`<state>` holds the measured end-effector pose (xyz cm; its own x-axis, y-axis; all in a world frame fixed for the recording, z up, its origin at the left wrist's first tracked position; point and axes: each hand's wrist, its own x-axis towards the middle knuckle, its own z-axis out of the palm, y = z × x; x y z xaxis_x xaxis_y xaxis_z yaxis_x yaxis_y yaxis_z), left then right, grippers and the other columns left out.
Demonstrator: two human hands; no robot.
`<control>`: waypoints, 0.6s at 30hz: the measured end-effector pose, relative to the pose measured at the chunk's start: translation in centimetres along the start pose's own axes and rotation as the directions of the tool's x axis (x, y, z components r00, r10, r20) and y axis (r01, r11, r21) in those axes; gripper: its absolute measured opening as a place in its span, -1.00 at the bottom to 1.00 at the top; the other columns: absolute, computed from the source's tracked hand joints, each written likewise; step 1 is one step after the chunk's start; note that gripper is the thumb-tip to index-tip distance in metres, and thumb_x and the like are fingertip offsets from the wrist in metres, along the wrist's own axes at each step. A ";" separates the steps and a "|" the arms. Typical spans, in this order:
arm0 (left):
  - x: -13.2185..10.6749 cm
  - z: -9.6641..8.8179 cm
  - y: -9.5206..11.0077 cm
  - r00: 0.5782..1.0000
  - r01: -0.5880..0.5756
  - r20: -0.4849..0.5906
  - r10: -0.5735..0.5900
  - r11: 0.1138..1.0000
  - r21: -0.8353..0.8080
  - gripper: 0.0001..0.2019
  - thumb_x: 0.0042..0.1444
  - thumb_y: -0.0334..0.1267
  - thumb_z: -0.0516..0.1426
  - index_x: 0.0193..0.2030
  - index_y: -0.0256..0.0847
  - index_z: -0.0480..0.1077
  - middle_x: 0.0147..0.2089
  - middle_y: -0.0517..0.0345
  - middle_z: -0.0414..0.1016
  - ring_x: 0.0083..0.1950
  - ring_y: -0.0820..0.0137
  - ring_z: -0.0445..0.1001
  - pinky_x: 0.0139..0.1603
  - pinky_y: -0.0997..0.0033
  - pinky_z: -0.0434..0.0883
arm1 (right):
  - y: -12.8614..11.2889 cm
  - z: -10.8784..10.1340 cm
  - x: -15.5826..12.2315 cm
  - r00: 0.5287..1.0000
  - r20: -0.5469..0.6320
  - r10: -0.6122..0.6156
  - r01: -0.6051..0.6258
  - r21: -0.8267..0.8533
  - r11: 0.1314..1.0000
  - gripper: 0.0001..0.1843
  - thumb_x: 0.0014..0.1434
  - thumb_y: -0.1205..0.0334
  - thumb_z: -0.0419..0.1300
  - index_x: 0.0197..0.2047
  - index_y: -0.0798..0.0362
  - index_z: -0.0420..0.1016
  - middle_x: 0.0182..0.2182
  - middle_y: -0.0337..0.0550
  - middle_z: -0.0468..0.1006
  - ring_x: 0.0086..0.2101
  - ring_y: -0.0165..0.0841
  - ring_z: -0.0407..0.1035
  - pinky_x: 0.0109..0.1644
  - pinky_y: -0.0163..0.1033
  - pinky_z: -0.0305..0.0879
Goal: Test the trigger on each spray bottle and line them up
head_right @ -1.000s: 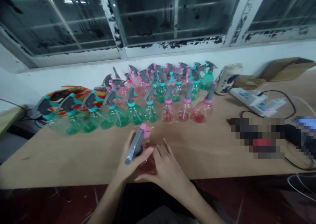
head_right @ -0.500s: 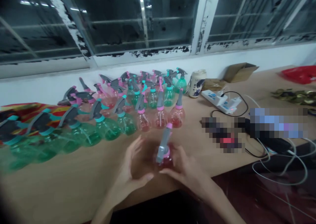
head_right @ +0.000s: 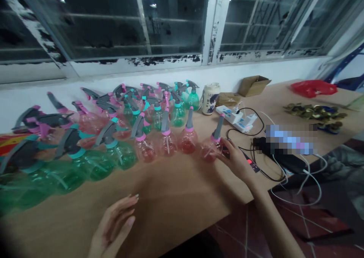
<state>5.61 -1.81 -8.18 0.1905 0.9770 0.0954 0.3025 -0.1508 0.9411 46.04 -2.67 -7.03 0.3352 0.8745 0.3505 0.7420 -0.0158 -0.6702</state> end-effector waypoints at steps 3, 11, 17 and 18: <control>0.8 0.1 0.2 0.999 -0.033 0.018 0.032 0.997 0.065 -0.69 0.10 -0.11 0.18 0.00 -0.05 0.37 0.04 0.07 0.51 0.03 0.21 0.54 0.07 0.18 0.50 | 0.7 0.2 2.0 1.000 0.014 -0.013 0.013 0.013 1.000 -0.36 0.11 -0.22 0.14 0.13 0.00 0.29 -0.05 0.06 0.47 -0.13 -0.13 0.46 -0.04 0.03 0.42; 1.7 0.6 0.7 0.998 -0.069 0.017 0.067 0.981 0.182 -0.70 0.13 -0.08 0.14 0.00 -0.04 0.36 0.03 0.06 0.53 0.01 0.19 0.55 0.03 0.11 0.53 | 1.1 0.6 4.2 0.999 0.017 -0.043 0.043 0.027 0.999 -0.37 0.14 -0.20 0.11 0.14 0.04 0.25 0.05 0.11 0.45 0.01 -0.13 0.38 0.01 0.01 0.39; 1.7 0.8 1.4 0.994 -0.091 0.076 0.073 0.963 0.256 -0.69 0.16 -0.06 0.11 0.04 0.04 0.30 0.05 0.09 0.52 0.02 0.18 0.54 0.04 0.04 0.52 | 1.0 0.8 3.8 1.000 0.026 -0.017 0.017 -0.007 1.000 -0.28 0.17 -0.17 0.08 0.26 0.08 0.15 0.11 0.13 0.42 0.00 -0.14 0.41 0.03 -0.01 0.38; 1.6 0.8 1.6 0.994 -0.090 0.079 0.071 0.961 0.261 -0.69 0.16 -0.05 0.11 0.04 0.05 0.30 0.05 0.09 0.52 0.02 0.18 0.54 0.03 0.03 0.52 | 0.9 0.9 3.5 1.000 0.018 -0.012 0.012 -0.017 1.000 -0.25 0.17 -0.18 0.09 0.29 0.09 0.11 0.12 0.14 0.41 -0.01 -0.13 0.42 0.02 0.00 0.38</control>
<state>7.11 -0.57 -6.78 0.2844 0.9489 0.1365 0.5176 -0.2718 0.8113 47.41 0.82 -7.01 0.3159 0.8831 0.3470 0.7560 -0.0133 -0.6544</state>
